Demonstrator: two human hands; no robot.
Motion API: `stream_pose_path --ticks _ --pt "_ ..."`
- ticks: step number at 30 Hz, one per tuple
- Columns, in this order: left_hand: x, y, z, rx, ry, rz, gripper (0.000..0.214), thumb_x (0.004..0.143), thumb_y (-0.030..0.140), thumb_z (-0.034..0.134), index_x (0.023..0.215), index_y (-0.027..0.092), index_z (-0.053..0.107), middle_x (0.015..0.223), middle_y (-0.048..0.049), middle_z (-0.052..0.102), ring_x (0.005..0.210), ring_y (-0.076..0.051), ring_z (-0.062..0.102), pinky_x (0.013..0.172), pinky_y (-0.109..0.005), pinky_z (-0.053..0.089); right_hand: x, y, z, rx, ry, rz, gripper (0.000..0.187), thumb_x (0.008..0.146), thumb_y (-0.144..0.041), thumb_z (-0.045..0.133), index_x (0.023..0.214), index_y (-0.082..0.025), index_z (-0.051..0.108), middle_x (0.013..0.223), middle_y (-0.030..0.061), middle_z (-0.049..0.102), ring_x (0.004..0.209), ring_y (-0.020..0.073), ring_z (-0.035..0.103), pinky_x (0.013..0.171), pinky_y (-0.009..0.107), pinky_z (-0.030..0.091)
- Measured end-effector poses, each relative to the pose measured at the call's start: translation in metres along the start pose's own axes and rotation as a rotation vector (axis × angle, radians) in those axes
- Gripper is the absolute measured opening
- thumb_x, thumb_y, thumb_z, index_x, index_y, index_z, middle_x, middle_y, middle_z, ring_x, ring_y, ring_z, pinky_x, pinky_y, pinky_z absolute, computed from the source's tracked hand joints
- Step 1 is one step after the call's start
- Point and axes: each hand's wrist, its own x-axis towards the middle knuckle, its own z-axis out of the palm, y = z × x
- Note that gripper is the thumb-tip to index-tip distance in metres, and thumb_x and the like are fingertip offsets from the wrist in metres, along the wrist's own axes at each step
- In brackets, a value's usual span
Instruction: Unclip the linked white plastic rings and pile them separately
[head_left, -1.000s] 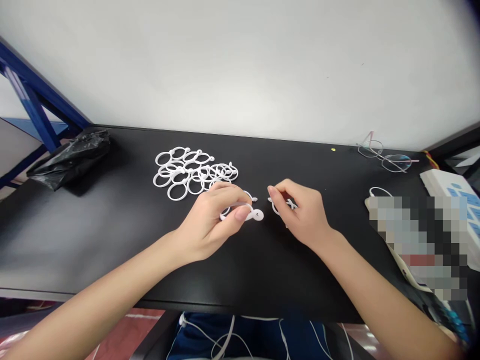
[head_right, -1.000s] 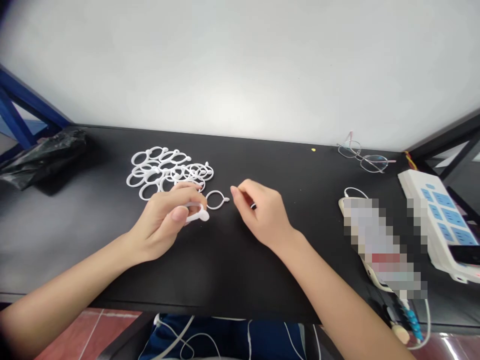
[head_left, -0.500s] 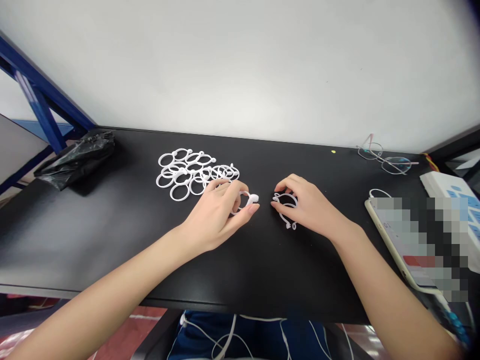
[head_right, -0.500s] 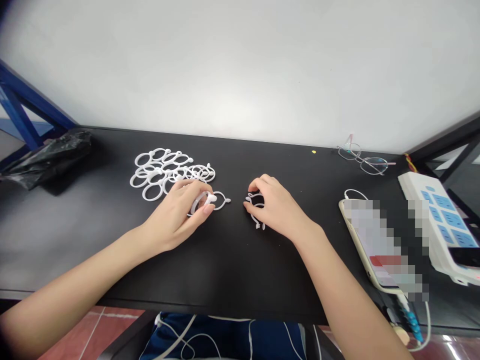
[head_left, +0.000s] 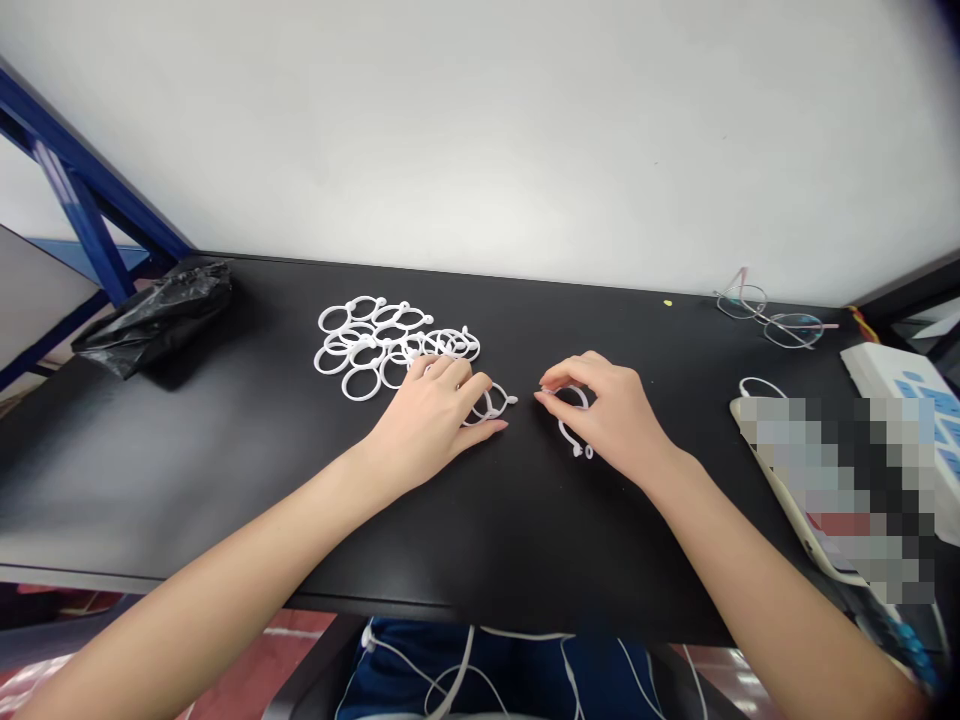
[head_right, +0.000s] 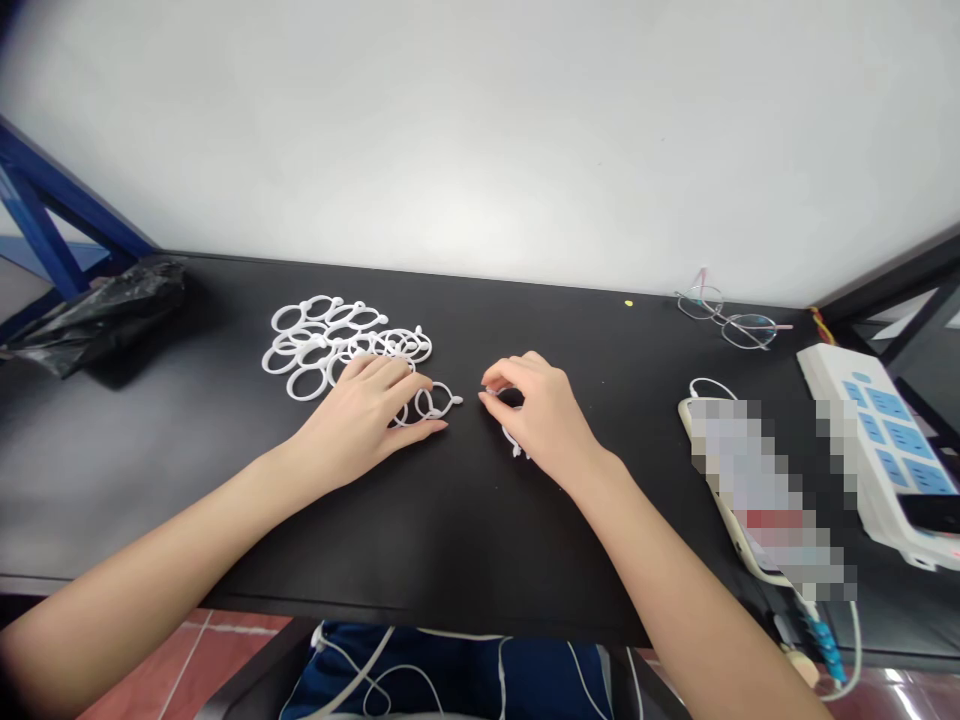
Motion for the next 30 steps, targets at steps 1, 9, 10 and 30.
stream_pose_path --ticks 1,9,10,30 --pt "0.000 -0.001 0.001 0.008 0.006 0.007 0.030 0.091 0.043 0.061 0.095 0.014 0.062 0.091 -0.0080 0.061 0.090 -0.025 0.059 0.091 -0.041 0.041 0.000 -0.001 0.001 0.002 0.028 -0.006 0.012 0.079 -0.010 0.068 0.077 -0.021 0.063 0.075 -0.0001 0.068 0.070 0.0167 0.060 0.065 0.030 0.049" --pt "-0.001 -0.003 0.004 0.040 0.063 0.020 0.028 0.090 0.039 0.063 0.101 0.013 0.061 0.097 -0.0091 0.061 0.091 -0.025 0.058 0.089 -0.040 0.041 -0.002 -0.005 0.005 0.071 0.227 0.003 0.008 0.079 -0.015 0.071 0.079 -0.020 0.066 0.068 -0.0014 0.065 0.055 0.0112 0.057 0.055 0.026 0.051" --pt "-0.001 -0.002 0.004 0.039 0.069 0.026 0.028 0.090 0.039 0.064 0.101 0.014 0.061 0.096 -0.0089 0.061 0.090 -0.025 0.058 0.089 -0.040 0.041 -0.002 -0.006 0.006 0.075 0.244 -0.006 0.008 0.079 -0.015 0.072 0.079 -0.020 0.066 0.069 -0.0013 0.066 0.055 0.0113 0.058 0.055 0.026 0.052" --pt "-0.004 0.019 -0.002 -0.428 0.263 0.098 0.023 0.092 0.029 0.063 0.110 0.017 0.056 0.097 -0.0054 0.067 0.089 -0.018 0.062 0.083 -0.035 0.048 -0.001 -0.028 0.002 1.079 0.158 0.262 0.022 0.070 -0.013 0.083 0.074 -0.021 0.062 0.072 -0.0029 0.075 0.057 0.0107 0.068 0.045 0.018 0.051"
